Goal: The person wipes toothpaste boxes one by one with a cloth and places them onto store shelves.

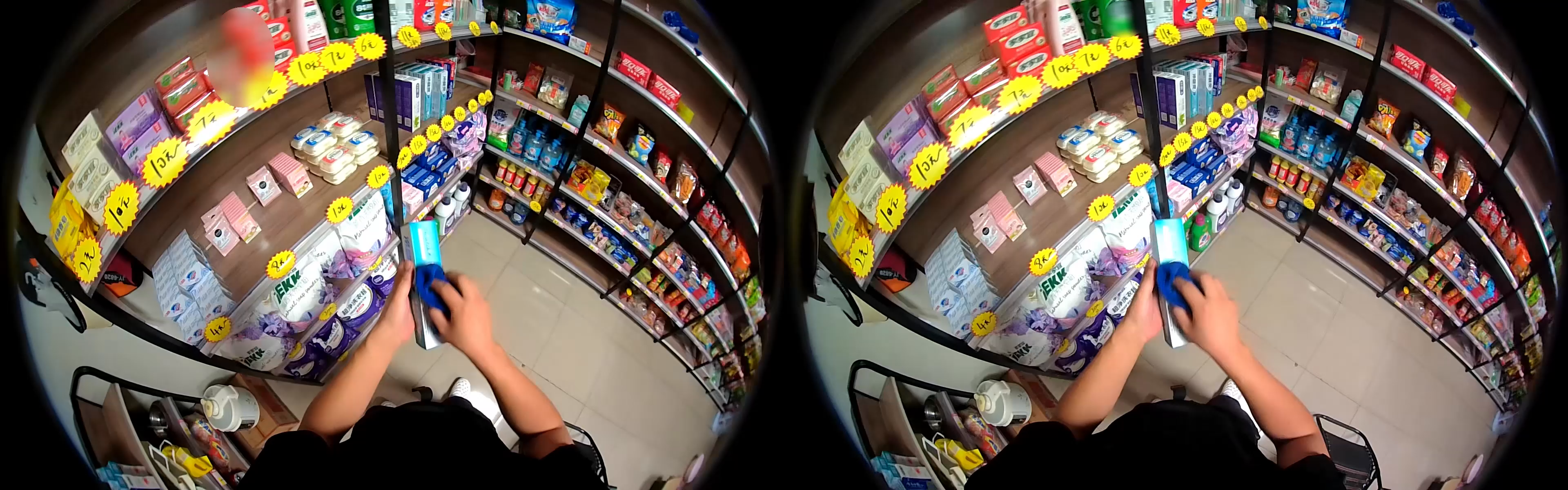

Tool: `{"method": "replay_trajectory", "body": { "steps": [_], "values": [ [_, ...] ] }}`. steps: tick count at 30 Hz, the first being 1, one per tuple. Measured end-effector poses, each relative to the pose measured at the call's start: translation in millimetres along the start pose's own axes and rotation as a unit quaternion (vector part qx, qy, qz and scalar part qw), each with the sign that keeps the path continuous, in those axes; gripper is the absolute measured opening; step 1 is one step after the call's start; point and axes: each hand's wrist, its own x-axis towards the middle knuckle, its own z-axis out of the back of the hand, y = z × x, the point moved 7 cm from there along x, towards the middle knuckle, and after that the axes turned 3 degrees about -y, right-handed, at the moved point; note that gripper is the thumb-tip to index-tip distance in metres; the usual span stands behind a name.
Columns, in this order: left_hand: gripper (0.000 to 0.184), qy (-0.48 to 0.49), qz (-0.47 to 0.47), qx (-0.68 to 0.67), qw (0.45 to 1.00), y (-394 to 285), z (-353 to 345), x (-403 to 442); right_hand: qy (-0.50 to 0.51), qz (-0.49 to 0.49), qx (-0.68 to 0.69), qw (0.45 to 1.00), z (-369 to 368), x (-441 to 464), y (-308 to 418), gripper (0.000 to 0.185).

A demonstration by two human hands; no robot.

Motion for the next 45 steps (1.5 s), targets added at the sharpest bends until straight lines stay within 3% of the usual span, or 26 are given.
{"method": "replay_trajectory", "body": {
  "steps": [1, 4, 5, 7, 10, 14, 21, 27, 29, 31, 33, 35, 39, 41, 45],
  "values": [
    [0.055, -0.030, -0.042, 0.048, 0.998, -7, -10, 10, 0.007, 0.015, 0.004, 1.000, 6, -11, -8, 0.043],
    [0.049, -0.086, -0.050, 0.085, 0.991, -5, -47, 39, 0.016, 0.020, 0.018, 0.999, 27, -37, -40, 0.046],
    [0.049, -0.106, -0.041, 0.077, 0.991, -1, -57, 50, -0.036, 0.041, 0.023, 0.998, 40, -44, -53, 0.048],
    [0.054, -0.155, 0.037, -0.079, 0.984, 24, -75, 74, -0.089, 0.065, 0.034, 0.993, 55, -51, -82, 0.050],
    [0.060, -0.077, 0.091, -0.177, 0.977, 61, -115, 104, -0.194, 0.079, 0.032, 0.977, 79, -60, -125, 0.046],
    [0.059, -0.070, 0.177, -0.254, 0.948, 113, -167, 120, -0.253, 0.125, -0.007, 0.959, 120, -64, -158, 0.044],
    [0.058, -0.098, 0.032, -0.087, 0.991, 137, -240, 137, -0.260, 0.083, -0.046, 0.961, 168, -80, -221, 0.042],
    [0.062, -0.034, 0.127, -0.088, 0.987, 198, -274, 163, -0.252, 0.110, -0.079, 0.958, 190, -94, -242, 0.047],
    [0.062, -0.039, 0.122, -0.110, 0.986, 201, -289, 168, -0.293, 0.095, -0.065, 0.949, 191, -103, -268, 0.063],
    [0.066, 0.006, 0.122, -0.104, 0.987, 207, -299, 179, -0.271, 0.083, -0.071, 0.956, 196, -107, -285, 0.064],
    [0.068, 0.012, 0.092, -0.036, 0.995, 207, -311, 192, -0.226, 0.009, -0.055, 0.972, 199, -104, -312, 0.053],
    [0.066, 0.076, 0.115, -0.093, 0.986, 226, -300, 218, -0.284, -0.067, -0.010, 0.956, 204, -109, -343, 0.038],
    [0.057, 0.127, 0.028, -0.053, 0.990, 236, -296, 251, -0.277, -0.199, 0.112, 0.933, 234, -69, -390, 0.030],
    [0.057, 0.218, -0.052, 0.209, 0.952, 247, -294, 273, -0.233, -0.146, 0.080, 0.958, 244, -39, -407, 0.029],
    [0.052, 0.228, -0.108, 0.360, 0.898, 265, -302, 323, -0.162, -0.146, 0.139, 0.966, 246, 15, -449, 0.026]
  ]
}}
